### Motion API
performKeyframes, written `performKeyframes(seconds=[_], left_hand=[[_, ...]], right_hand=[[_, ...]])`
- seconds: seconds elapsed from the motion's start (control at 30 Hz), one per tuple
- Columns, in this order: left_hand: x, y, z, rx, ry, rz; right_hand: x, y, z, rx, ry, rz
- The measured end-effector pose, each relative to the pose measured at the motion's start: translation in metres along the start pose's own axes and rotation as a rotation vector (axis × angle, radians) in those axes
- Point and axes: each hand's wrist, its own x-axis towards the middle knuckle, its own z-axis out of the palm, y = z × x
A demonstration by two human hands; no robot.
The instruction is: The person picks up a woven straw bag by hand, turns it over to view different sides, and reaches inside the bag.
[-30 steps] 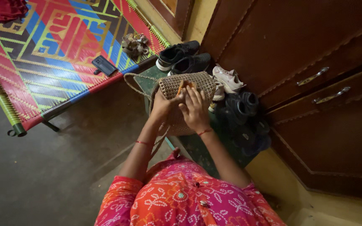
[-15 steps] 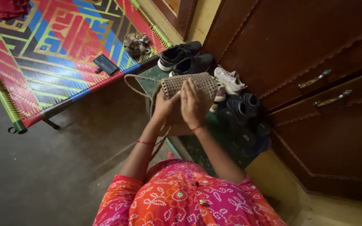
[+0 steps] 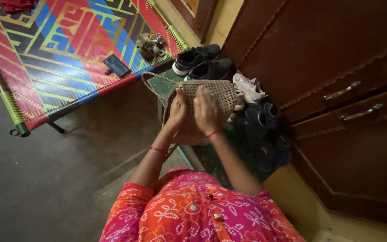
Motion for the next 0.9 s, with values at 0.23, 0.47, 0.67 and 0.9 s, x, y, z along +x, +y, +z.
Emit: performKeyframes(seconds=[0.23, 0.47, 0.67, 0.9], left_hand=[[-0.010, 0.036, -0.011, -0.047, -0.040, 0.030], [-0.013, 0.048, 0.004, -0.047, -0.042, 0.133], [-0.005, 0.034, 0.012, -0.056, -0.047, 0.009], [0.007, 0.019, 0.022, 0.000, -0.071, 0.216]], right_hand=[[-0.031, -0.003, -0.023, -0.222, 0.094, -0.316], [-0.035, 0.041, -0.027, -0.223, 0.180, 0.074], [-0.050, -0.023, -0.021, -0.015, 0.208, -0.180], [0.015, 0.033, -0.018, -0.114, 0.114, -0.013]])
